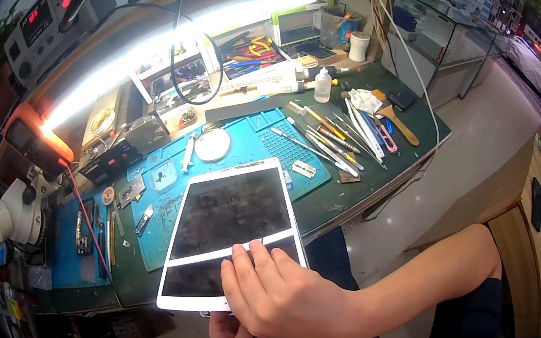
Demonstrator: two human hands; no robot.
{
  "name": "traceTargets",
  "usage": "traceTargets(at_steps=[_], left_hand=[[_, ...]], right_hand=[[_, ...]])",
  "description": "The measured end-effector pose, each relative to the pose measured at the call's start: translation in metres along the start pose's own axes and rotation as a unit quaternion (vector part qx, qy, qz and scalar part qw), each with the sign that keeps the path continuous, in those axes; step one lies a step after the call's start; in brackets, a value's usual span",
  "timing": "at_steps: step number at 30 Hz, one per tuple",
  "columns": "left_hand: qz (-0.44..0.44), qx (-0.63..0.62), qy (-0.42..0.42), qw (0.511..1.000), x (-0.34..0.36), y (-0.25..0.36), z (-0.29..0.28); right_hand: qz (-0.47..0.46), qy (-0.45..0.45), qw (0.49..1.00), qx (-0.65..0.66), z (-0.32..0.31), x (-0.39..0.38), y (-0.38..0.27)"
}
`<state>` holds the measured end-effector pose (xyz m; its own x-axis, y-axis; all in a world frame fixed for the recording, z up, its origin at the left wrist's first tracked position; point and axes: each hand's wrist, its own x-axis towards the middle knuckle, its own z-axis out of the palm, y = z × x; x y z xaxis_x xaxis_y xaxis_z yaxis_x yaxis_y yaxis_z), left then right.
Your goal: The person applies adhesive to the edges of a white tablet and presses the screen assembly onto the chassis. They then wipe the edges with a cloth and test the device by turning it on and touching the screen.
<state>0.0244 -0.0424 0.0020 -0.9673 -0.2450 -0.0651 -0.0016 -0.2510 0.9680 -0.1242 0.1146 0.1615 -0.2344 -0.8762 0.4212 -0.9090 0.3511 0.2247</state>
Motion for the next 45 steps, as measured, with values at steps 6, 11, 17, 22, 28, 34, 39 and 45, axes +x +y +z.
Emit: traceTargets(at_steps=[6,11,17,22,28,34,39,45], left_hand=[[-0.005,-0.009,-0.009,1.0,0.001,0.001,-0.001],[0.004,-0.007,-0.009,1.0,0.002,0.003,0.002],[-0.002,-0.001,-0.008,1.0,0.006,0.016,0.009],[-0.008,-0.036,-0.017,0.999,0.007,0.021,0.016],[0.028,-0.046,-0.033,0.998,0.009,0.02,0.02],[0.023,-0.026,-0.033,0.999,0.011,0.023,0.022],[0.023,-0.008,-0.023,0.999,0.009,0.021,0.024],[0.055,-0.053,-0.048,0.996,0.016,0.018,0.027]], right_hand=[[0.007,-0.004,1.0,0.007,-0.003,-0.001,0.001],[0.018,0.008,1.0,0.009,-0.007,0.001,0.006],[0.023,0.011,0.999,0.045,-0.013,0.01,0.016],[0.009,0.008,0.999,0.047,-0.013,0.011,0.019],[0.008,0.011,0.999,0.049,-0.011,0.012,0.018],[0.003,0.021,0.999,0.036,-0.011,0.014,0.018],[0.04,-0.013,0.996,0.078,-0.025,0.026,0.026],[0.014,-0.06,0.996,0.067,-0.024,0.039,0.032]])
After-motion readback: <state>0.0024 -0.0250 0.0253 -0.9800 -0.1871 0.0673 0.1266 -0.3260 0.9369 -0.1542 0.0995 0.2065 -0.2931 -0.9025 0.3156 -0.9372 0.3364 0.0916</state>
